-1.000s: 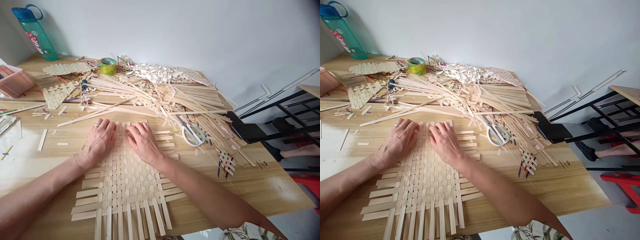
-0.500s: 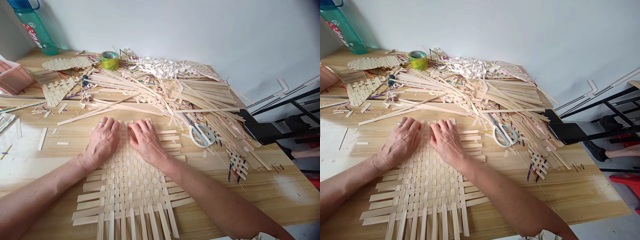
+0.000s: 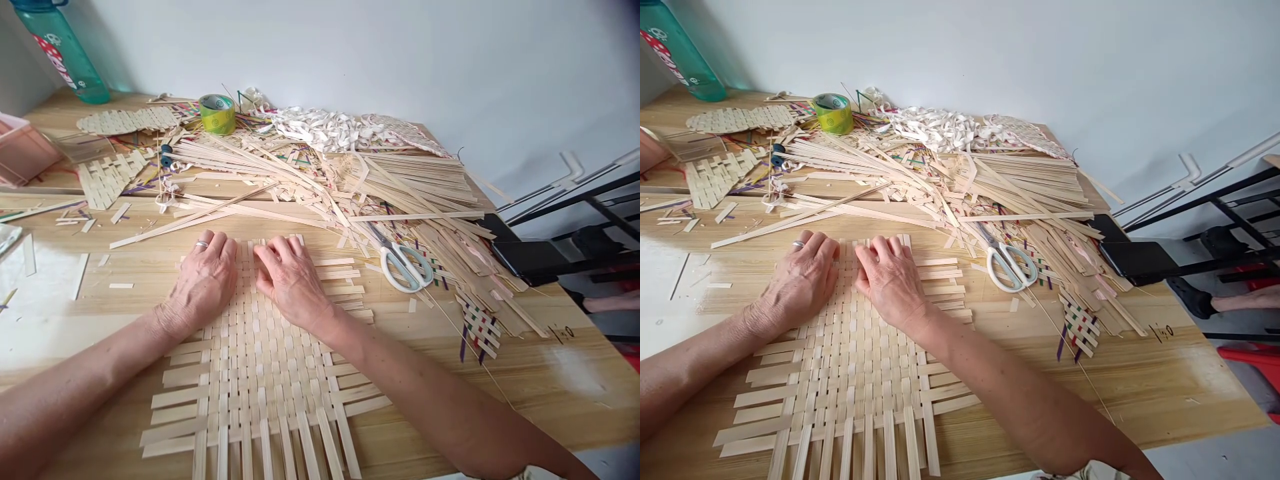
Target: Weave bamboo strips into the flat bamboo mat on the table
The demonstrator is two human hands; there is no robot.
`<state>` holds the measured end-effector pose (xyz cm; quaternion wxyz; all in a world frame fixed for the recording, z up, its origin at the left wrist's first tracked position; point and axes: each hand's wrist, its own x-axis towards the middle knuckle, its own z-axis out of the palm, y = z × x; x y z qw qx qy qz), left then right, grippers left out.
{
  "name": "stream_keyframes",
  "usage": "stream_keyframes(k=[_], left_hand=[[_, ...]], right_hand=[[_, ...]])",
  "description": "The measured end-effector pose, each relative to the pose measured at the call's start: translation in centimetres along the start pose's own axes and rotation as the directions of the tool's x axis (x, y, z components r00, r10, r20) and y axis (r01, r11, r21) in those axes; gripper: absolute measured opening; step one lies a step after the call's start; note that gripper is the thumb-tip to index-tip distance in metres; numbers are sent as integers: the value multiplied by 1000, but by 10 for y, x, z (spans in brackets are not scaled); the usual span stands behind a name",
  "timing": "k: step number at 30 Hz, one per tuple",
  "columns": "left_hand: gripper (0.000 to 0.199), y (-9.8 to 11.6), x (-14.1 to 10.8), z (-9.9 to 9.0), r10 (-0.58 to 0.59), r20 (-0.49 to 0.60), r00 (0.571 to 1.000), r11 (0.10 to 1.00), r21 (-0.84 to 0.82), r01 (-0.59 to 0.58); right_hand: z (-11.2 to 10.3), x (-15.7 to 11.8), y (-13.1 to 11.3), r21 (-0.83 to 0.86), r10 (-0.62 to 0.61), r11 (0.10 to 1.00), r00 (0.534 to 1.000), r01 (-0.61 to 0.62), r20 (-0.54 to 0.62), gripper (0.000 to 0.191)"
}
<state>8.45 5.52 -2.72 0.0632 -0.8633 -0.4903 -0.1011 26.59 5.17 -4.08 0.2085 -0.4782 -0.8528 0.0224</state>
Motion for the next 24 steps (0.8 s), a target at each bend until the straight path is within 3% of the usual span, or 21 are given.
stream_keyframes(k=[15, 20, 24], left_hand=[[14, 1, -2, 3, -41, -57, 998, 999, -10, 41], [19, -19, -8, -3, -137, -96, 986, 982, -142, 123], [14, -39, -11, -13, -205, 24, 978, 967, -152, 207]], right_hand=[[1, 0, -1, 8, -8, 1000, 1000, 8, -16, 18], [1, -1, 0, 45, -5, 999, 997, 8, -75, 21], [3, -3, 2, 66, -70, 995, 992, 77, -104, 23]])
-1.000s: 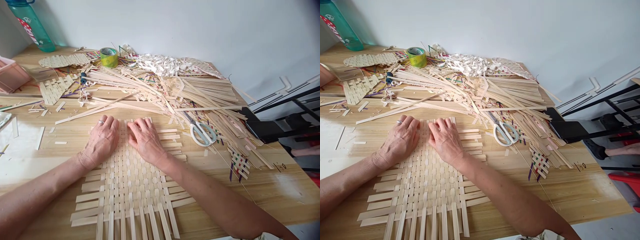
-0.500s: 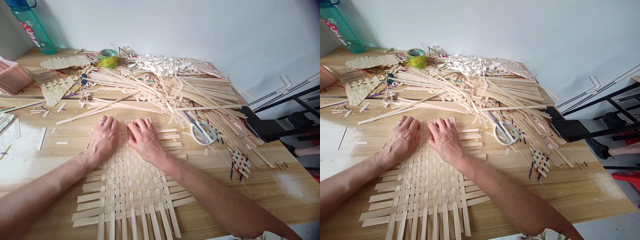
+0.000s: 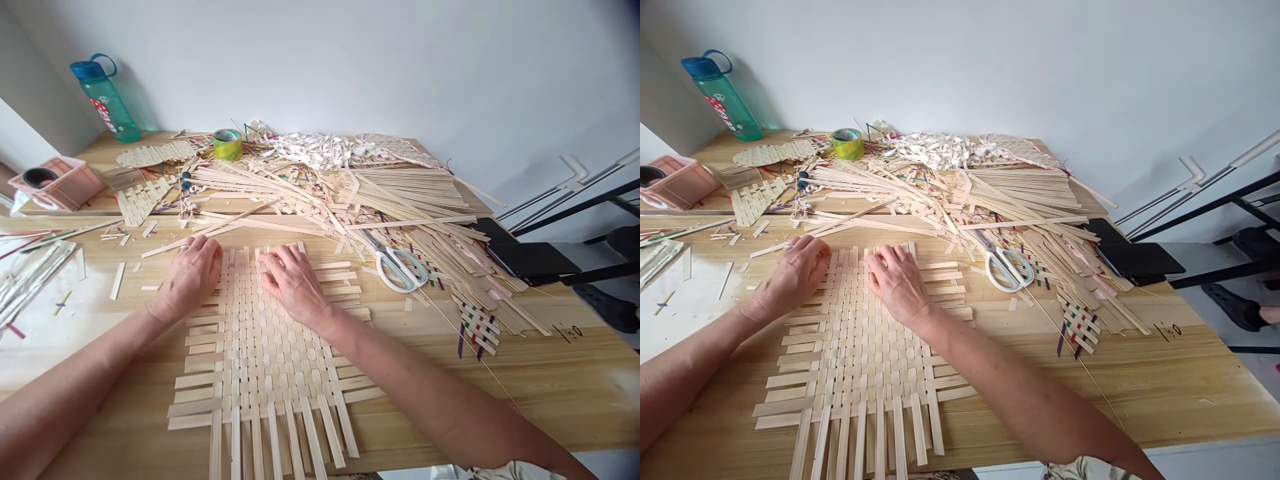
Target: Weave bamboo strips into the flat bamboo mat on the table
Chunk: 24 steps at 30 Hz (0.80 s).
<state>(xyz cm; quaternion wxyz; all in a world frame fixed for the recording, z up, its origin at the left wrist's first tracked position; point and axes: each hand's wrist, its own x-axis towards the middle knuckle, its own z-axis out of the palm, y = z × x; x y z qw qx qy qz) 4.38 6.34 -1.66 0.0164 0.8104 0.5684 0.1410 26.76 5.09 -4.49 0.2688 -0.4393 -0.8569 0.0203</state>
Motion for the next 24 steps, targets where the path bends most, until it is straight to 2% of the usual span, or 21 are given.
stream_keyframes(k=[7, 11, 14, 20, 24], left_hand=[[18, -4, 10, -15, -75, 175, 982, 988, -121, 97], [22, -5, 12, -27, -109, 344, 933, 934, -287, 215], [24, -11, 11, -29, -102, 414, 905, 899, -352, 262], [23, -15, 11, -25, -98, 442, 892, 840, -444, 312], [20, -14, 12, -28, -85, 438, 895, 827, -471, 309]], right_hand=[[2, -1, 2, 28, -81, 996, 997, 80, 13, 29], [1, -2, 2, 36, -88, 996, 995, 86, 37, 36], [-1, -2, 1, 38, -80, 996, 996, 78, 50, 40], [-2, -3, -3, 6, -112, 994, 994, 112, 11, 34], [-7, -1, -7, -60, -144, 987, 985, 150, 94, 31]])
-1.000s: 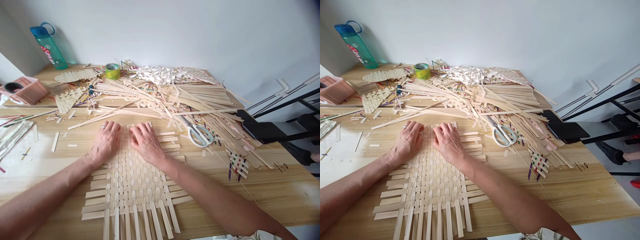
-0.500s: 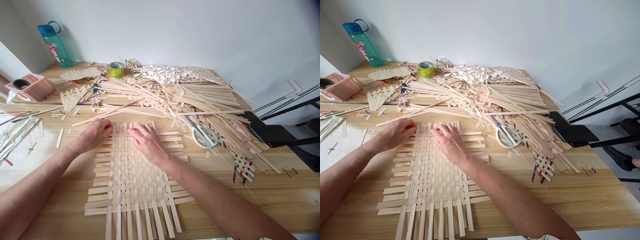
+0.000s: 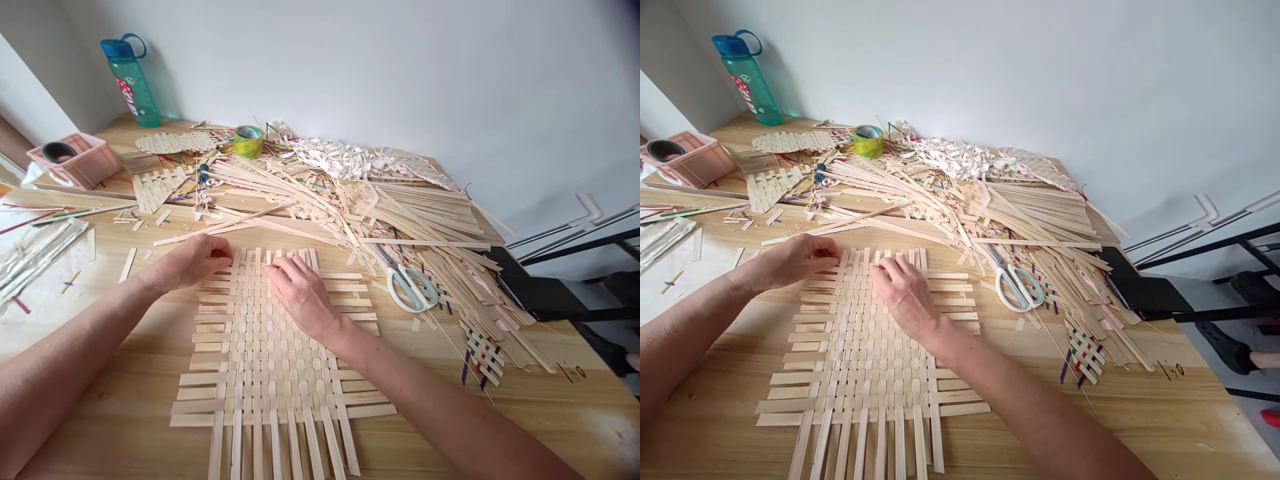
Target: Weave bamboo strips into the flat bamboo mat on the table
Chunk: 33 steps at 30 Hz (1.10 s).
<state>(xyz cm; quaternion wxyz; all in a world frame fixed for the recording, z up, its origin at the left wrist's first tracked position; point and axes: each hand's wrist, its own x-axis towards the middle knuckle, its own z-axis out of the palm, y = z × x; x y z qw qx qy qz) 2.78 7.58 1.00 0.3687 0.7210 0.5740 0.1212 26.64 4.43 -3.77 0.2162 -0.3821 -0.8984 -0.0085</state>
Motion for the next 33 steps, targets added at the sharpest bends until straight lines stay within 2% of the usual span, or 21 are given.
stream_keyframes(k=[4, 7, 9, 13, 17, 27, 33], left_hand=[[20, 3, -1, -1, -6, -15, 1000, 1000, 4, 6], [20, 3, -1, 0, -13, -31, 999, 1000, 13, 13], [21, 2, 0, 1, -13, -28, 1000, 1000, 18, 14], [22, 0, 1, 2, -3, -26, 1000, 1000, 13, 4], [23, -2, 2, 1, -1, -15, 1000, 1000, -2, 1], [28, -11, 7, 0, 5, 55, 998, 999, -37, -3], [27, -11, 8, -1, 17, 72, 997, 1000, 20, -18]], right_hand=[[-19, 8, -4, 41, -21, 999, 984, 14, 178, 15], [-27, 16, -9, 65, -15, 998, 967, -2, 255, 19], [-23, 20, -13, 62, -5, 998, 975, -9, 221, 23], [0, 25, -20, 65, 38, 997, 997, -43, 73, 22], [15, 23, -21, 90, 60, 994, 998, -59, -17, 24], [17, 23, -18, 69, 29, 997, 999, -31, 26, 27], [18, 24, -18, 44, 22, 999, 999, -24, 32, 28]])
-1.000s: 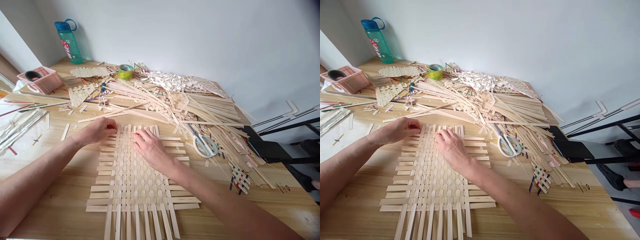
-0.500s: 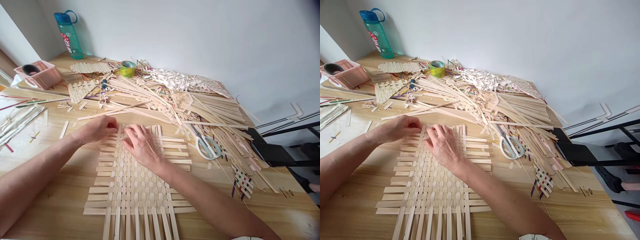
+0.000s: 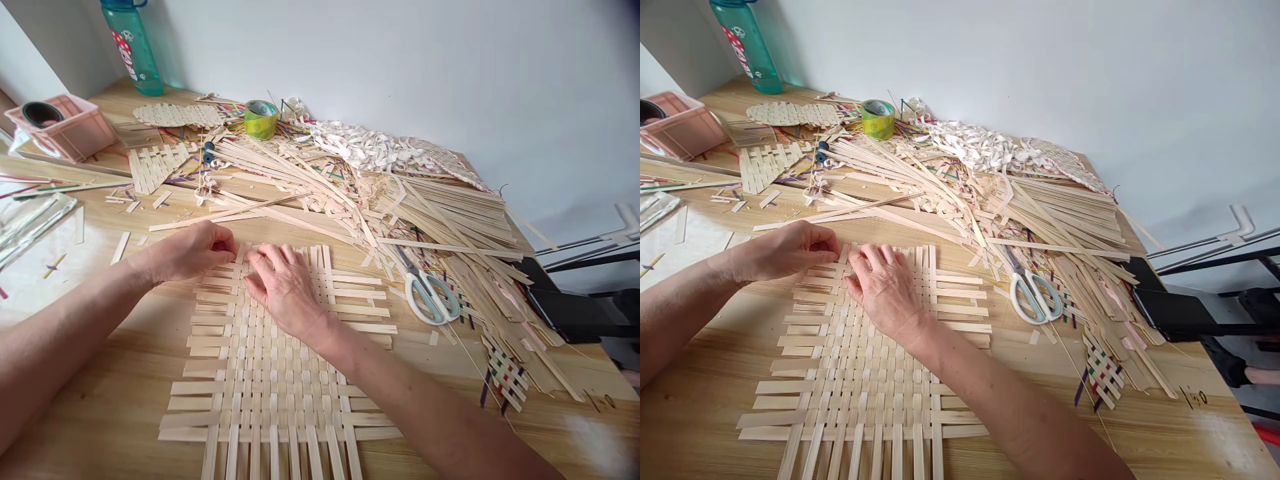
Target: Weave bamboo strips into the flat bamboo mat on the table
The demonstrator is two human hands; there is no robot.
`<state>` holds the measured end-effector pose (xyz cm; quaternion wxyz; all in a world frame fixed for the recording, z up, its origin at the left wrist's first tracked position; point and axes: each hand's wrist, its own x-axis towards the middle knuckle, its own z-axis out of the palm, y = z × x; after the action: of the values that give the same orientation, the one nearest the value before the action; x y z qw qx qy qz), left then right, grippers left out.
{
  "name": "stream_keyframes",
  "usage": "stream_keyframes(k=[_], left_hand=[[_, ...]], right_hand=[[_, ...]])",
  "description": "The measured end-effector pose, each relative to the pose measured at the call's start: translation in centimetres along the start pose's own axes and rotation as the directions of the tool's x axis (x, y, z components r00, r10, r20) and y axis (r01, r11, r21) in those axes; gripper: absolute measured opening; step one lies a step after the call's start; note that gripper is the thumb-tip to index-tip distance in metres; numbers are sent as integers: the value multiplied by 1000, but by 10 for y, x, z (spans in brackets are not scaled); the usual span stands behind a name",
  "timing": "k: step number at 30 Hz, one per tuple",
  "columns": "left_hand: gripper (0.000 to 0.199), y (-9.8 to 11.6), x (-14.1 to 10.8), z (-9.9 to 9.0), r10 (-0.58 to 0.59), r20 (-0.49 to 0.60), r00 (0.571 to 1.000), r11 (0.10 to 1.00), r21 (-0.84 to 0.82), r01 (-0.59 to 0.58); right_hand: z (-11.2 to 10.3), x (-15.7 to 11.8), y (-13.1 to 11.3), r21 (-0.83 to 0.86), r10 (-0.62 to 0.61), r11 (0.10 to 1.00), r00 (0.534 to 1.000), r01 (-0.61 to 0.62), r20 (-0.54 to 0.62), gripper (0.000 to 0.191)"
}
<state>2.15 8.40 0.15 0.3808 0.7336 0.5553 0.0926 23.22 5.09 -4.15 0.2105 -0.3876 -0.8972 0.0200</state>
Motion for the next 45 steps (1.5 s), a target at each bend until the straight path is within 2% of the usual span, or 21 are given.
stream_keyframes(k=[6, 9, 18, 23, 32, 37, 39, 45], left_hand=[[27, 5, 0, -2, 16, 56, 998, 998, 56, -19], [32, 5, 0, -3, 36, 93, 995, 998, 53, -41], [32, -1, 0, -4, 63, 100, 993, 996, 57, -69], [31, 3, 3, -3, 69, 96, 993, 992, 96, -78], [29, 1, 5, -7, 53, 161, 986, 993, 97, -69], [29, -1, 4, -8, 42, 135, 990, 995, 86, -54], [29, -2, 3, -7, 25, 112, 993, 997, 76, -33], [31, -2, 1, -4, -18, 62, 998, 999, 33, 16]], right_hand=[[-1, -1, 0, 26, 13, 1000, 1000, -13, -7, 25], [-1, -2, 0, 53, 33, 998, 999, -31, -37, 30], [-1, -3, 1, 88, 19, 996, 996, -11, -88, 31], [1, -2, 1, 106, -4, 994, 998, 11, -66, 24], [-1, -1, 2, 162, 30, 987, 999, -23, -42, 28], [-1, -4, 3, 260, 101, 964, 983, -58, -156, 19], [-1, -5, 3, 235, 66, 972, 986, -29, -152, 16], [-1, -5, 0, 110, -16, 993, 991, 31, -134, 28]])
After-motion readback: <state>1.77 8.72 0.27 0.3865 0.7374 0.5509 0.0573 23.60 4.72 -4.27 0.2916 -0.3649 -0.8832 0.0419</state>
